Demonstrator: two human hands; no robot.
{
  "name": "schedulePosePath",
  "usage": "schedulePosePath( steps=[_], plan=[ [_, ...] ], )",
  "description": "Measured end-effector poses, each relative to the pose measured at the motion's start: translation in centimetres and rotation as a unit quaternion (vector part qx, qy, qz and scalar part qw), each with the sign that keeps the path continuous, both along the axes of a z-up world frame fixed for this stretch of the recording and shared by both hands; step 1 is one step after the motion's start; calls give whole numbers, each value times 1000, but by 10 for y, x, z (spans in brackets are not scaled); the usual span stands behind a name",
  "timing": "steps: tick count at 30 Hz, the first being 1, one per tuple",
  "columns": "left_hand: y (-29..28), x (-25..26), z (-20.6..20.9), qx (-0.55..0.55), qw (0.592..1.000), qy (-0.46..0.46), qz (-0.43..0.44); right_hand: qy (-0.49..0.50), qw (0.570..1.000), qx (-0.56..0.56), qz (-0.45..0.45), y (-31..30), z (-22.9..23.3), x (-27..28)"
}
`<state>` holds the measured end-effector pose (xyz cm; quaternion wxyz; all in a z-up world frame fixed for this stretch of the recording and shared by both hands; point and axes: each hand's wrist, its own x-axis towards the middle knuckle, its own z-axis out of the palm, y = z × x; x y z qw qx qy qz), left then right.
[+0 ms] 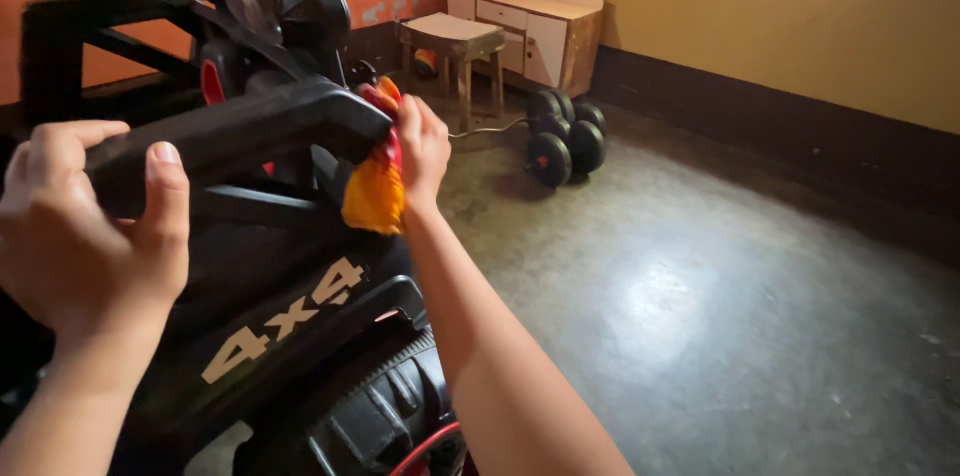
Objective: The person wipes the exterior of a black and red toy car with a cloth, cleaning the side panels, roof, and front grill area.
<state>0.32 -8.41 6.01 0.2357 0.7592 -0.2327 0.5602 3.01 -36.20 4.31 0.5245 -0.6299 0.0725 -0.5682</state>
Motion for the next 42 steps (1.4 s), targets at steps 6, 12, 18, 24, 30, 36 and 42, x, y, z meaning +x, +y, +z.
schedulePosePath(
  steps=[6,12,18,24,30,36,42],
  plan=[
    [-2,8,-10,-15,998,17,-66,138,983,86,-82,15,-50,4],
    [-4,5,-9,-27,995,57,-80,140,985,27,-94,74,-51,-61],
    [-2,13,-16,-15,997,34,-70,87,962,-114,-234,129,-57,-94],
    [1,4,-8,12,999,-31,-6,51,975,-210,-53,205,-70,-151],
    [4,4,-2,5,1000,-28,-11,-74,985,-155,-21,186,-26,-133],
    [8,16,-13,7,1000,-21,-19,-20,983,-178,-26,179,-7,-103],
    [7,6,-7,4,1000,-11,-3,-12,948,-301,-99,143,-29,-111]
  ],
)
